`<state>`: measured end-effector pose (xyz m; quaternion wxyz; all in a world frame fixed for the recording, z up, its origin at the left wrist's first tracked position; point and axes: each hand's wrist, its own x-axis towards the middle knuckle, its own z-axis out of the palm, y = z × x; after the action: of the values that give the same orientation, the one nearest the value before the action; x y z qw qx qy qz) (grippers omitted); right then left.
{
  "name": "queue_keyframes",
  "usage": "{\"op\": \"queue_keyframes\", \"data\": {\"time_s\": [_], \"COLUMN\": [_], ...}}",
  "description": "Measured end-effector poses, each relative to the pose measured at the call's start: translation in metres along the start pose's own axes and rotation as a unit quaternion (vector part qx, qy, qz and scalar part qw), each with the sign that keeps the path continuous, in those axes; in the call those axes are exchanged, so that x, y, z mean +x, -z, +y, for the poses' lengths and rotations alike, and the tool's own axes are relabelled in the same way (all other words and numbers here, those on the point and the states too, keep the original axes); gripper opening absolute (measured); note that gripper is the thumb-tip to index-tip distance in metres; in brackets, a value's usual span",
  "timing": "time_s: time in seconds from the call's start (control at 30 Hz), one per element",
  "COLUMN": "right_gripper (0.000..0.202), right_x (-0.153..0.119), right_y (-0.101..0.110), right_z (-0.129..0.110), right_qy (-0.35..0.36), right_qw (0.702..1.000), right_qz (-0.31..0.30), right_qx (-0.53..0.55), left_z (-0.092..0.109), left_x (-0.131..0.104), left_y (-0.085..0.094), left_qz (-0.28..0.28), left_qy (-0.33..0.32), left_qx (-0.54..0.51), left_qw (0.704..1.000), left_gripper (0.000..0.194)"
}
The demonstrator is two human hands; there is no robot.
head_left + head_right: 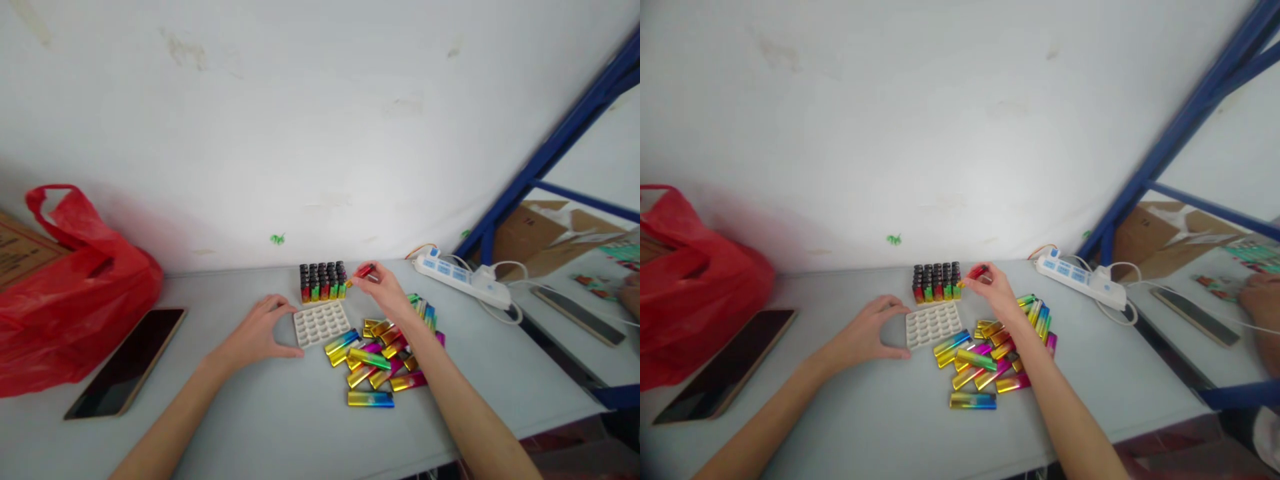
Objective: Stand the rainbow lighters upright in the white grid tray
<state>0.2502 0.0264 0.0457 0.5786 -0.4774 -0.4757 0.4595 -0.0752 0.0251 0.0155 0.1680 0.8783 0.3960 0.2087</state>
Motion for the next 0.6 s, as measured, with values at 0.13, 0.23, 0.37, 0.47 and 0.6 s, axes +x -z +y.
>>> {"op": "queue_keyframes", "data": {"time_s": [0.13,0.23,0.37,0.47,0.6], "right_gripper": [0.05,0.047,0.046,0.049,0.055], "right_x": [-0.016,-0.024,-0.029,-0.034,-0.043], "right_y": [-0.011,-0.004,0.0,-0.007,-0.02], "right_z": [0.01,0.011,0.004,-0.002,-0.003], "right_qy": [-0.043,-0.043,0.003,-0.033,-0.049], "right_qw": [0.998,0.999,1.0,0.996,0.997], "right_qz": [0.005,0.008,-0.02,-0.065,-0.061], "right_qx": [0.052,0.028,-0.008,0.048,-0.022], "left_z": [0.006,0.011,0.015,0.018,0.019], "left_x": [-0.001,0.0,0.0,0.0,0.001], "left_y": [-0.008,-0.014,-0.015,-0.012,-0.01], "left_qz": [0.005,0.011,0.007,0.009,0.01], "left_qy": [0.015,0.008,-0.001,0.002,0.013], "left_qx": [-0.005,-0.009,0.005,0.004,-0.003], "left_qw": [1.0,1.0,1.0,1.0,1.0], "left_gripper": [0.065,0.062,0.057,0.055,0.057]}}
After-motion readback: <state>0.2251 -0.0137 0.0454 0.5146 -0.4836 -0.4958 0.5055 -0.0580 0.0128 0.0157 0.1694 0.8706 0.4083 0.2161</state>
